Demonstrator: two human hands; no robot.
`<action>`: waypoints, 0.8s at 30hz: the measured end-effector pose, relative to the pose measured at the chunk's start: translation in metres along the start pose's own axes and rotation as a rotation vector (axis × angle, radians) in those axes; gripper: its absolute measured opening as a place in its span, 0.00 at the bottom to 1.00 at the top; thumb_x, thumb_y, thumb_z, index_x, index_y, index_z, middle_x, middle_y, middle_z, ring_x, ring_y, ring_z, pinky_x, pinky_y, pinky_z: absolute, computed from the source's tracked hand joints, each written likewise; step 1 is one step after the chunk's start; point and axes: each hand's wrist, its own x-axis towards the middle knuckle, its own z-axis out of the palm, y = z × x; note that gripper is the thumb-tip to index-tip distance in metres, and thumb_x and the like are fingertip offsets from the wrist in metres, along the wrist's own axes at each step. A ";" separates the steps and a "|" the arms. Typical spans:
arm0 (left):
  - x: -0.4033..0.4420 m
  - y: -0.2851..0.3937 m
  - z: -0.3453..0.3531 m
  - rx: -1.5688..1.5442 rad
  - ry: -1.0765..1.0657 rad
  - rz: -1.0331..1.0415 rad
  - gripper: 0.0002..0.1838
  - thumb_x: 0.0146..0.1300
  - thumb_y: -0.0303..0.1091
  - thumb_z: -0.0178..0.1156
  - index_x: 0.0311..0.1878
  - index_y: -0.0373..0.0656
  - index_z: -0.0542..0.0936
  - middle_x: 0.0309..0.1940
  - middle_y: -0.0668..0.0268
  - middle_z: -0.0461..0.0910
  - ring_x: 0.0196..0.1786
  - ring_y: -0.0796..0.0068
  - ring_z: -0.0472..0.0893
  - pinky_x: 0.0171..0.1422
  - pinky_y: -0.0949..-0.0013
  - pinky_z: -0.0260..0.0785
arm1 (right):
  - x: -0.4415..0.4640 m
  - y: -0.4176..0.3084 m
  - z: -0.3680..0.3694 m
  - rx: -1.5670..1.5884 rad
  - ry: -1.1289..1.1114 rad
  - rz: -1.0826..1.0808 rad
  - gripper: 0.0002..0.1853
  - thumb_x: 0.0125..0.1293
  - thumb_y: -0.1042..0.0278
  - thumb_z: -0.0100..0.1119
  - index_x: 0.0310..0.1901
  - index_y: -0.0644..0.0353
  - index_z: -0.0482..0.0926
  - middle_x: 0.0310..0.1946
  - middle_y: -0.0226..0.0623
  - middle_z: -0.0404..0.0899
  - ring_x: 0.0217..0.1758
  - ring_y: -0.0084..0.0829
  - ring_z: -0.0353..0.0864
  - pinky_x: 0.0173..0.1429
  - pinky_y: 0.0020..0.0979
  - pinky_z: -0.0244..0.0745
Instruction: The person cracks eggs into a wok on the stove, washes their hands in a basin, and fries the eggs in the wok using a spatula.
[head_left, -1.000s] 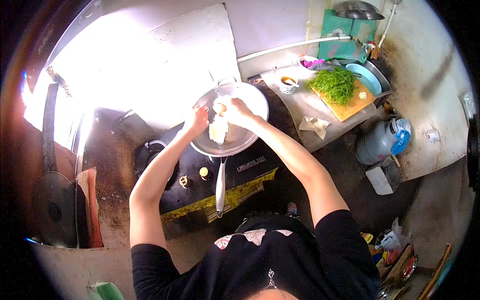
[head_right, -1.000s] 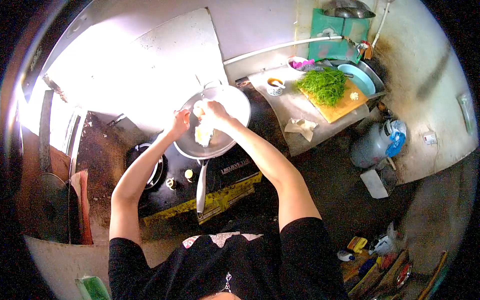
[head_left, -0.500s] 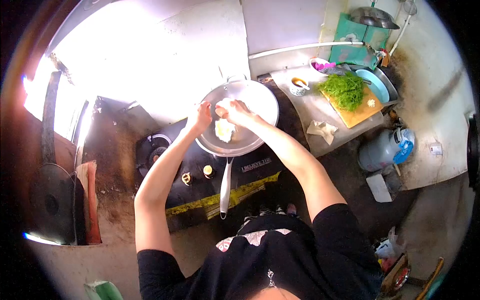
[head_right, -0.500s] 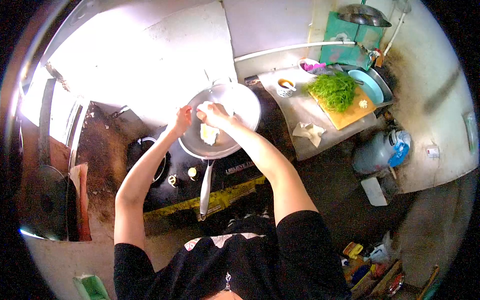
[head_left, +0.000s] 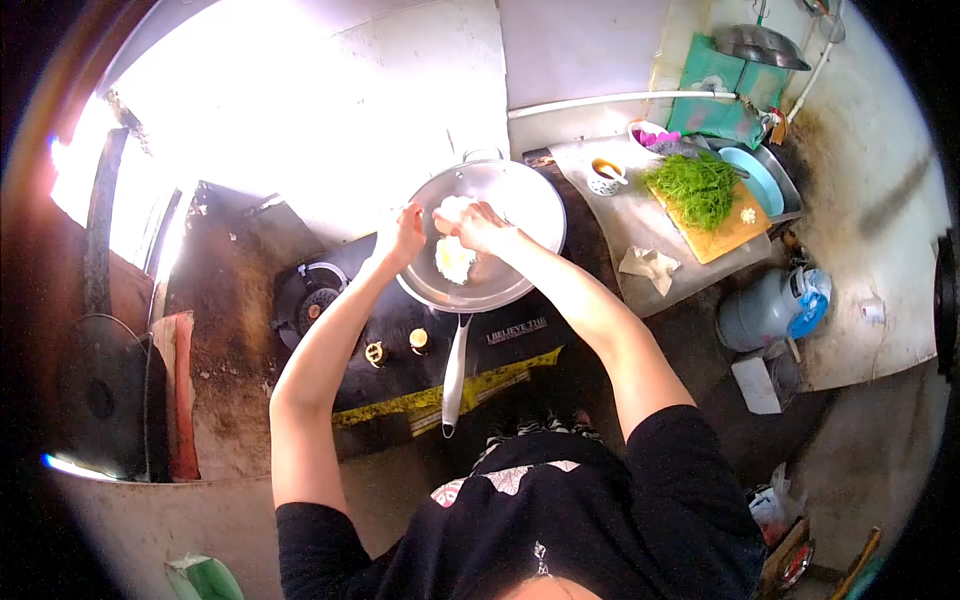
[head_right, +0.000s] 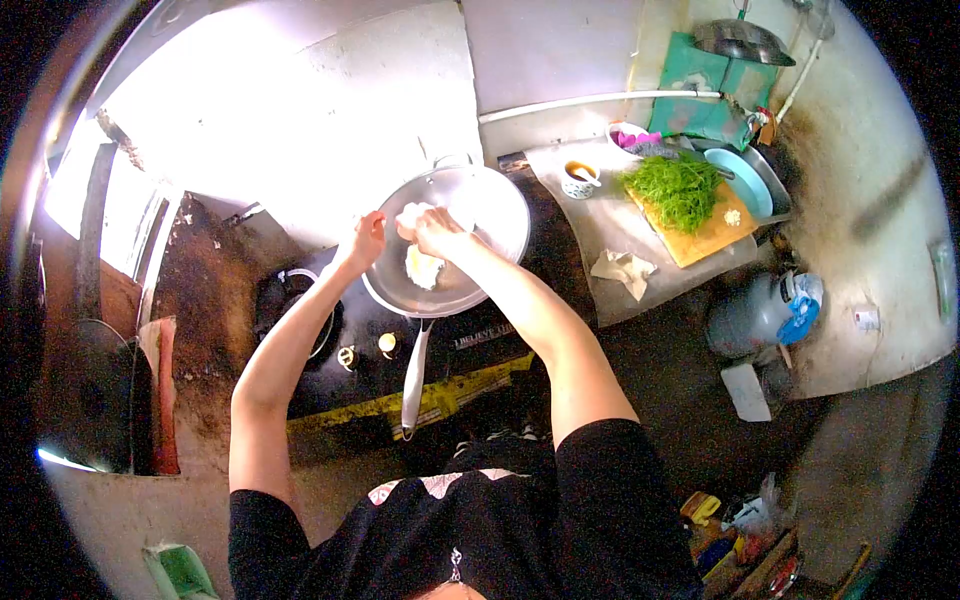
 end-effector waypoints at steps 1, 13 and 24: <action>-0.001 -0.002 0.000 -0.012 -0.010 -0.008 0.08 0.53 0.24 0.53 0.37 0.37 0.76 0.28 0.52 0.78 0.35 0.51 0.77 0.45 0.55 0.67 | 0.000 0.002 0.001 0.000 -0.005 -0.005 0.11 0.51 0.76 0.55 0.39 0.56 0.75 0.36 0.45 0.74 0.41 0.43 0.78 0.43 0.41 0.74; -0.002 0.004 -0.022 -0.365 -0.065 -0.183 0.11 0.53 0.21 0.54 0.42 0.38 0.73 0.31 0.60 0.79 0.33 0.70 0.77 0.37 0.68 0.69 | -0.009 0.010 0.013 0.885 0.131 0.506 0.13 0.56 0.73 0.59 0.44 0.60 0.77 0.36 0.37 0.79 0.37 0.30 0.81 0.42 0.31 0.77; -0.014 0.092 -0.057 -0.992 -0.198 -0.259 0.22 0.52 0.22 0.59 0.53 0.41 0.73 0.48 0.65 0.76 0.51 0.76 0.73 0.58 0.70 0.63 | -0.055 -0.028 -0.053 1.820 0.074 0.379 0.20 0.69 0.63 0.44 0.59 0.63 0.64 0.49 0.39 0.74 0.53 0.36 0.76 0.54 0.37 0.75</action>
